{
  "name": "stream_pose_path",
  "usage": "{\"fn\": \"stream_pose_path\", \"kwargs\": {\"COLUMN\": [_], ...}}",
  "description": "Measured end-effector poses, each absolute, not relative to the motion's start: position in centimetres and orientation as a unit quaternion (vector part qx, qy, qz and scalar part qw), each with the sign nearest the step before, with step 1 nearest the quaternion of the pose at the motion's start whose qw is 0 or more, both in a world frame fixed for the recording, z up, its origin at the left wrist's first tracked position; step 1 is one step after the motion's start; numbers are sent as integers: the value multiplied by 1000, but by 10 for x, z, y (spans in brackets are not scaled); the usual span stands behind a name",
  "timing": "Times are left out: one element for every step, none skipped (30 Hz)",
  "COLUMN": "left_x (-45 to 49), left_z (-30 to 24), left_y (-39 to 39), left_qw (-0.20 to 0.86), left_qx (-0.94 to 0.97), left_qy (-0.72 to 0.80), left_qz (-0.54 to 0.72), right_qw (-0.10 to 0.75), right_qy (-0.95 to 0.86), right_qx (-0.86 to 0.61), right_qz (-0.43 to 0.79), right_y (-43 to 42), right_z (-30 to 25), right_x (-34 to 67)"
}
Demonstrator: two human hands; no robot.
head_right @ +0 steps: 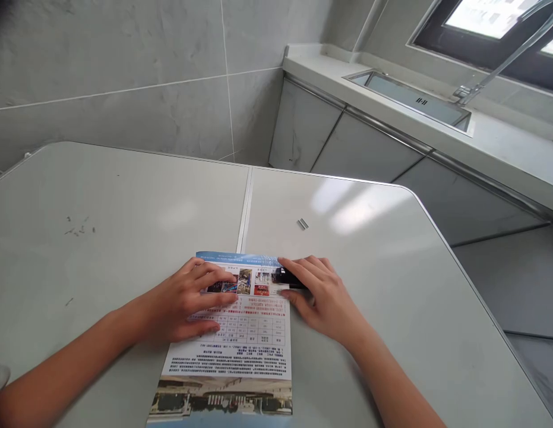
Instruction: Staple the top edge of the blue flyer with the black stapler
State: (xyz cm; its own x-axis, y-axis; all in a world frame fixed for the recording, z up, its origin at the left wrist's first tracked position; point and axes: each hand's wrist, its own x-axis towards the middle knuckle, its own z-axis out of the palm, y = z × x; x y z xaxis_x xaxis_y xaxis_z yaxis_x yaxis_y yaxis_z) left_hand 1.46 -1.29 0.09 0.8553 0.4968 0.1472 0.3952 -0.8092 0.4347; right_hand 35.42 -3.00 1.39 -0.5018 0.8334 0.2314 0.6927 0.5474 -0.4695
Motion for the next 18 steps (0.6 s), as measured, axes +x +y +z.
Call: {"fn": "stream_pose_path", "kwargs": {"left_x": [15, 15, 15, 15, 15, 15, 15, 16, 16, 16, 16, 16, 16, 16, 16, 16, 16, 16], "left_z": [1, 0, 0, 0, 0, 1, 1, 1, 1, 1, 1, 1, 1, 1, 1, 2, 2, 2], "left_y": [-13, -13, -13, -13, -13, -13, -13, -13, -13, -13, -13, -14, -14, -14, -14, -14, -14, -14], "left_qw": [196, 194, 193, 193, 195, 198, 202, 206, 210, 212, 213, 211, 208, 206, 204, 204, 203, 202], "left_qx": [943, 944, 945, 945, 944, 943, 941, 939, 937, 937, 937, 938, 939, 940, 941, 941, 940, 940], "left_qy": [236, 235, 235, 235, 235, 236, 238, 239, 241, 241, 241, 240, 239, 237, 236, 235, 235, 233], "left_qz": [127, 125, 122, 121, 122, 125, 130, 135, 139, 140, 138, 135, 132, 131, 132, 135, 139, 143], "right_qw": [210, 205, 206, 209, 211, 210, 208, 204, 200, 196, 192, 189, 186, 183, 180, 179, 177, 175], "right_qy": [-855, -857, -857, -857, -855, -854, -853, -853, -853, -853, -854, -854, -855, -856, -857, -858, -859, -859], "right_qx": [-445, -444, -445, -447, -450, -453, -456, -459, -461, -462, -463, -464, -465, -465, -465, -465, -465, -465], "right_qz": [165, 164, 159, 153, 148, 146, 144, 143, 142, 141, 139, 137, 134, 132, 129, 127, 125, 123], "right_y": [-30, -31, -31, -31, -32, -32, -32, -32, -33, -33, -33, -33, -34, -34, -34, -34, -33, -33], "right_z": [16, 17, 18, 19, 19, 19, 19, 19, 19, 18, 18, 18, 18, 18, 18, 18, 18, 19], "right_x": [354, 353, 352, 351, 350, 348, 346, 345, 344, 343, 343, 342, 342, 342, 341, 341, 340, 340]}}
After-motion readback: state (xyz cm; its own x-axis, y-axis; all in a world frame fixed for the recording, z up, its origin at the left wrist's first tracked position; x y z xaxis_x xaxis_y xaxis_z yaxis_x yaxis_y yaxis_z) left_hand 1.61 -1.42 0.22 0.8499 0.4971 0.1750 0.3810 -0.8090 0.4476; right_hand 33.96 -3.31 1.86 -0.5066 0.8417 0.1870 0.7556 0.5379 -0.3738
